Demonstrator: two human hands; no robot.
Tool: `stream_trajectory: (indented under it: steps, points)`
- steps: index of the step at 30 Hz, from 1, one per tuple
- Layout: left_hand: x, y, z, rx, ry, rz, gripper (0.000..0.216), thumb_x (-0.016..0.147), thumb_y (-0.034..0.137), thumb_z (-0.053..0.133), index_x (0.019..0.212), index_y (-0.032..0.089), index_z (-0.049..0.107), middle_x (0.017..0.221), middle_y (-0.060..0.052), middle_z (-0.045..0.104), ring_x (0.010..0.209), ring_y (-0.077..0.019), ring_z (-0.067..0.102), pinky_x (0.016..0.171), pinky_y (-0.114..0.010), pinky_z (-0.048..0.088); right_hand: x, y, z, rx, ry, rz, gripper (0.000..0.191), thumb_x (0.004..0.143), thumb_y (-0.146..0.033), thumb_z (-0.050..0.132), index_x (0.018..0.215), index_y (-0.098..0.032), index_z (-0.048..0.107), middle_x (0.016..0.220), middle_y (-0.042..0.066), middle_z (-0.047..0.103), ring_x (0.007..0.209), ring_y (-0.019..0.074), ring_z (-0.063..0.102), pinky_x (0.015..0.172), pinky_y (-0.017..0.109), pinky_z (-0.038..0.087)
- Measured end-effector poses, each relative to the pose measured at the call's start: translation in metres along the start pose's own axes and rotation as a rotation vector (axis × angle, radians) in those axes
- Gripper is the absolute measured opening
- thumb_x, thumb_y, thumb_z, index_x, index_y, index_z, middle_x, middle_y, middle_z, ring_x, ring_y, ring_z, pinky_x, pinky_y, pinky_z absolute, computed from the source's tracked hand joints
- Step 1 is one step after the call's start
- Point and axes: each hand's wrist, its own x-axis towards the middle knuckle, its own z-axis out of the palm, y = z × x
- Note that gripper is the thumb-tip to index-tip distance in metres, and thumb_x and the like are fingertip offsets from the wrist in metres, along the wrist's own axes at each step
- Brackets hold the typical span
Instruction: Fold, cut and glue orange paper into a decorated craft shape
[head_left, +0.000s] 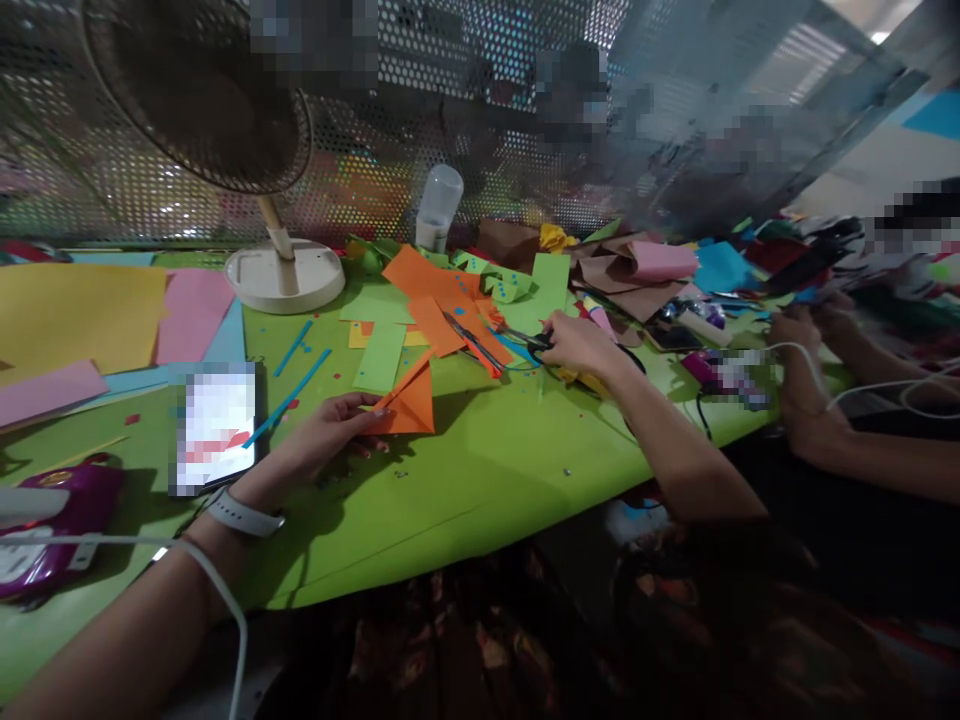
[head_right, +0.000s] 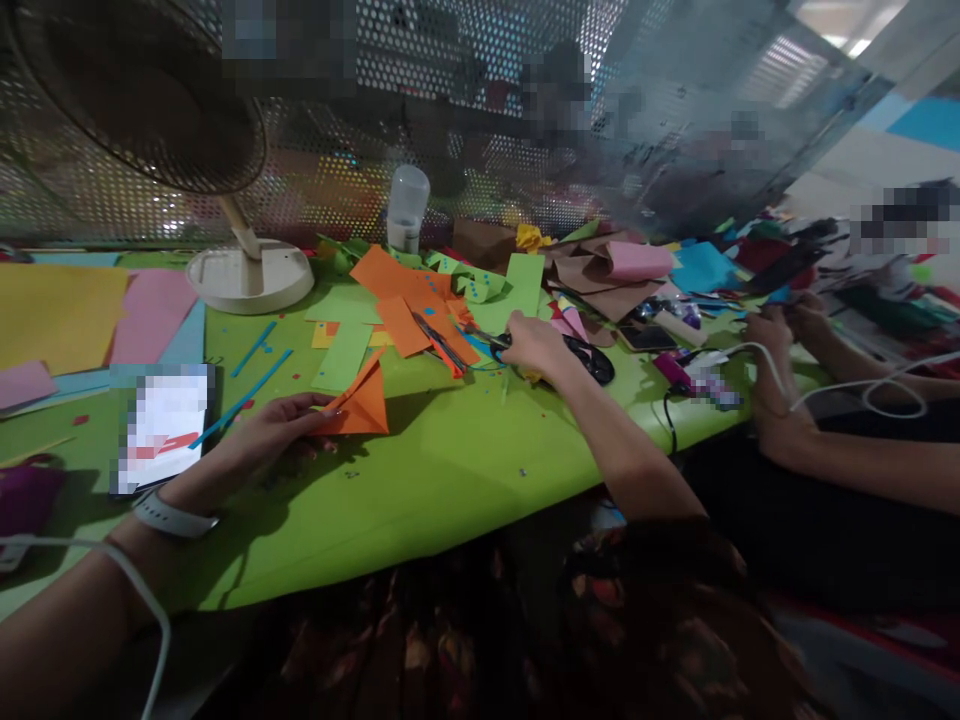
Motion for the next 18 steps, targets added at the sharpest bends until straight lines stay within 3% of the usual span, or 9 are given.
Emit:
stream_trajectory:
  steps: [2, 4, 7, 9, 13, 18]
  points:
    - [0.0, 0.0, -0.001, 0.003, 0.002, 0.0, 0.038, 0.072, 0.04, 0.08, 0.098, 0.017, 0.066, 0.074, -0.003, 0.07, 0.059, -0.0116, 0.068, 0.048, -0.016, 0.051, -0.008, 0.012, 0.002, 0.243, 0.084, -0.007, 0.034, 0.065, -0.017, 0.072, 0.096, -0.02, 0.057, 0.088, 0.009, 0.068, 0.085, 0.0282, 0.066, 0.071, 0.039, 0.051]
    - [0.0, -0.002, -0.001, -0.002, -0.002, 0.0, 0.037, 0.073, 0.04, 0.08, 0.098, 0.017, 0.066, 0.075, -0.003, 0.071, 0.06, -0.0118, 0.068, 0.048, -0.016, 0.051, -0.016, 0.02, 0.011, 0.641, 0.078, 0.035, 0.033, 0.064, -0.017, 0.072, 0.091, -0.021, 0.055, 0.084, 0.006, 0.066, 0.077, 0.0213, 0.065, 0.066, 0.034, 0.053]
    - [-0.001, -0.002, 0.0, -0.002, 0.008, -0.034, 0.037, 0.075, 0.041, 0.078, 0.101, 0.018, 0.066, 0.069, -0.003, 0.071, 0.052, -0.0102, 0.064, 0.042, -0.014, 0.046, -0.028, 0.015, 0.033, 1.238, -0.165, 0.089, 0.037, 0.063, -0.02, 0.073, 0.094, -0.021, 0.053, 0.08, 0.0, 0.063, 0.057, 0.0108, 0.059, 0.054, 0.027, 0.054]
    - [-0.002, -0.001, 0.002, -0.005, 0.011, -0.064, 0.038, 0.077, 0.042, 0.076, 0.103, 0.018, 0.065, 0.064, -0.002, 0.07, 0.046, -0.0088, 0.06, 0.038, -0.013, 0.04, -0.037, 0.001, 0.046, 1.463, -0.359, 0.055, 0.042, 0.062, -0.023, 0.076, 0.098, -0.021, 0.053, 0.082, -0.003, 0.064, 0.043, 0.0043, 0.049, 0.05, 0.027, 0.057]
    - [-0.003, 0.001, 0.004, -0.053, 0.031, -0.045, 0.036, 0.074, 0.039, 0.079, 0.098, 0.017, 0.065, 0.064, -0.001, 0.068, 0.051, -0.0105, 0.064, 0.041, -0.014, 0.045, -0.047, -0.034, 0.058, 1.626, -0.627, -0.124, 0.047, 0.066, -0.024, 0.078, 0.107, -0.02, 0.053, 0.093, -0.002, 0.067, 0.033, -0.0021, 0.04, 0.049, 0.027, 0.06]
    - [0.0, -0.001, 0.0, -0.078, 0.016, 0.008, 0.034, 0.073, 0.037, 0.08, 0.096, 0.017, 0.066, 0.073, -0.001, 0.069, 0.055, -0.0104, 0.066, 0.048, -0.017, 0.051, -0.04, -0.064, 0.058, 1.641, -0.826, -0.293, 0.07, 0.075, -0.02, 0.071, 0.138, -0.028, 0.04, 0.095, -0.001, 0.068, 0.038, 0.0026, 0.053, 0.048, 0.023, 0.06]
